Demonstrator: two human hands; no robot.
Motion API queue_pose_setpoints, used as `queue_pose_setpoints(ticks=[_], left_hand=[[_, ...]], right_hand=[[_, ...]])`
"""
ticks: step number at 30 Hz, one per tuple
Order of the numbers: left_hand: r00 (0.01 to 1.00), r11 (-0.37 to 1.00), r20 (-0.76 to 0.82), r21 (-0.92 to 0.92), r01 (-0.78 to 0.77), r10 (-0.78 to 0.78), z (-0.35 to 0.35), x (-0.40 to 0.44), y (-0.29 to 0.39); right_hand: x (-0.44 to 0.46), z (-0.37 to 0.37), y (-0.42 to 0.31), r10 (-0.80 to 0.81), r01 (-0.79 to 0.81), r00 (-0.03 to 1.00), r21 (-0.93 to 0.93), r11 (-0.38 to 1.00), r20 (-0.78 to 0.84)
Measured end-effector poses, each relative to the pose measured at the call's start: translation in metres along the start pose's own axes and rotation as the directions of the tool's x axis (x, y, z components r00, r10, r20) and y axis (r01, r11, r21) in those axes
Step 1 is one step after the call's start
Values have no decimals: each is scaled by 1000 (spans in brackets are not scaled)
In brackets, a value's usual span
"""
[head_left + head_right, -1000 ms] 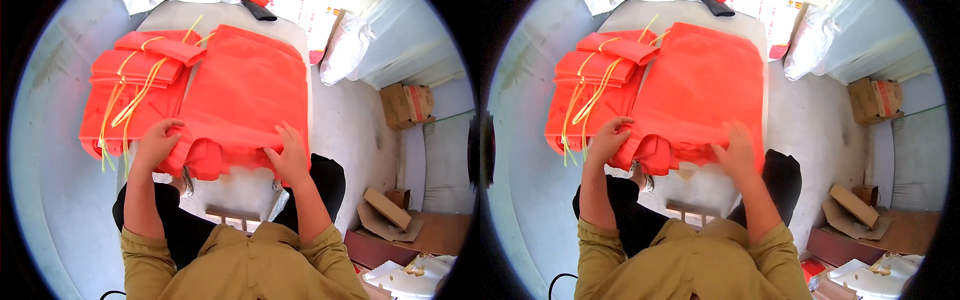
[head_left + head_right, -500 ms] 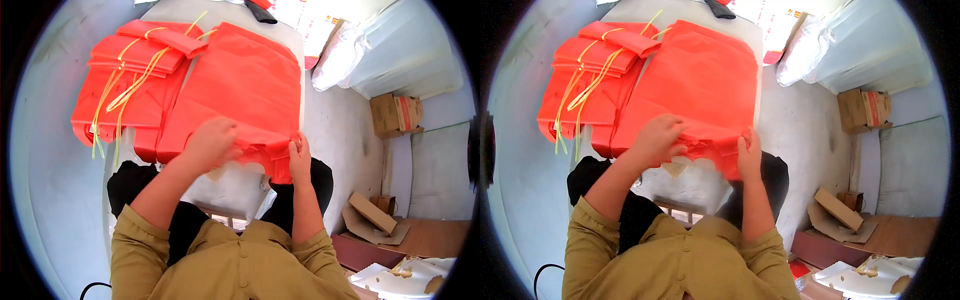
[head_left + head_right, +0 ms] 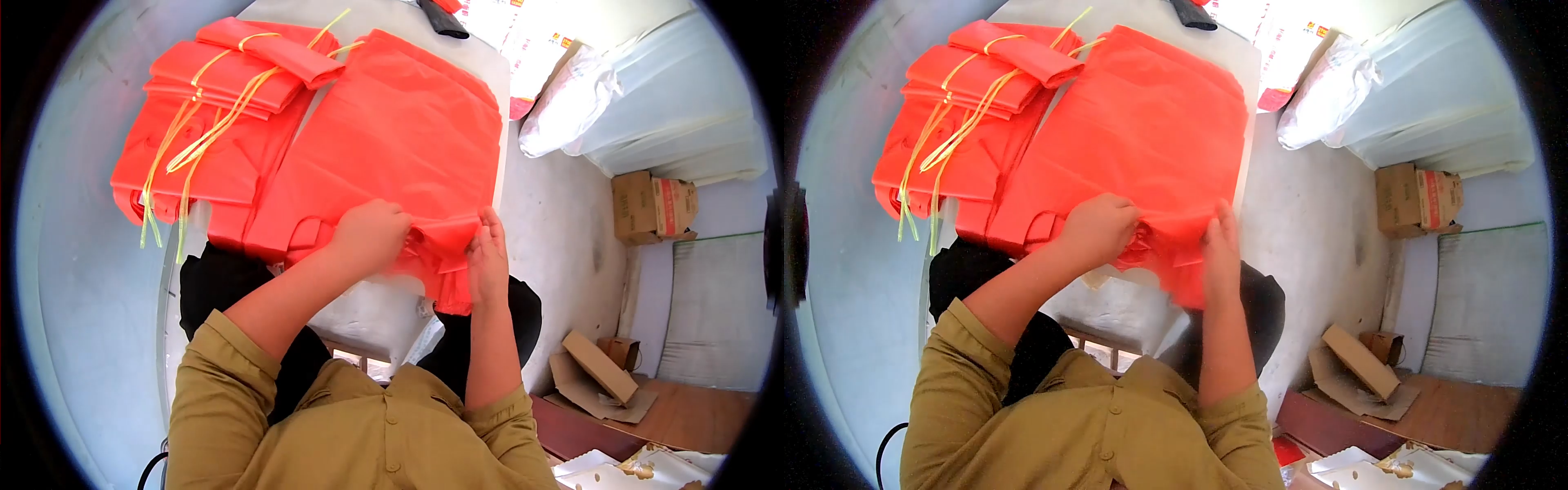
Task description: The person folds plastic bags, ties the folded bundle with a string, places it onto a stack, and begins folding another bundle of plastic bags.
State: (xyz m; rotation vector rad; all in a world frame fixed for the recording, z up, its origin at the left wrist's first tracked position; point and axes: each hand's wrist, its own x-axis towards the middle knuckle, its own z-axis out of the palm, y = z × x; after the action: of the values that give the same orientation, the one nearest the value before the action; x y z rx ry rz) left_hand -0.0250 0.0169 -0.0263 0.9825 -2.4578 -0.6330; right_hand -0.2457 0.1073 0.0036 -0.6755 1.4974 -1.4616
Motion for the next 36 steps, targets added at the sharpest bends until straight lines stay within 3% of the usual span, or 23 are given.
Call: queue_pose_setpoints(ticks=[3,9,12,16,18,22,25,28,31,34,36], left_hand=[[1000,999,-1,-47,23,-23,-3,3,-2],[997,997,33,-45,69,-68,-4,7,-2],[998,997,24,-51,52,-51,-4,5,-3],[997,1000,70,1,28,-28,-7,2,3],[991,994,76,-14,-110,111,-1,-1,2],[901,900,63,58,-432,429,20,-11,-2],[900,897,76,81,-434,429,28,-22,2],[900,907,120,7,-422,418,17,-25,8],[898,906,177,-221,-362,402,9,-20,13],[934,879,128,-400,-258,333,-4,-24,21],[989,748,129,-662,32,72,-6,-25,30]], right_hand=[[-6,11,-1,-29,28,999,27,999,28],[-40,20,-31,-144,205,964,-283,937,223],[-58,14,-37,-72,137,970,-282,949,230],[-75,-8,-22,106,-74,978,-172,982,181],[-82,-14,-17,218,-218,953,-21,976,212],[-93,-34,11,246,-236,932,-69,969,267],[-100,-43,20,254,-231,925,-112,966,283],[-98,-43,12,268,-255,916,-83,963,299],[-80,-26,-10,273,-227,914,-182,957,298],[-56,4,-27,238,-220,929,-93,971,285],[-35,20,-36,232,-221,912,-71,973,339]])
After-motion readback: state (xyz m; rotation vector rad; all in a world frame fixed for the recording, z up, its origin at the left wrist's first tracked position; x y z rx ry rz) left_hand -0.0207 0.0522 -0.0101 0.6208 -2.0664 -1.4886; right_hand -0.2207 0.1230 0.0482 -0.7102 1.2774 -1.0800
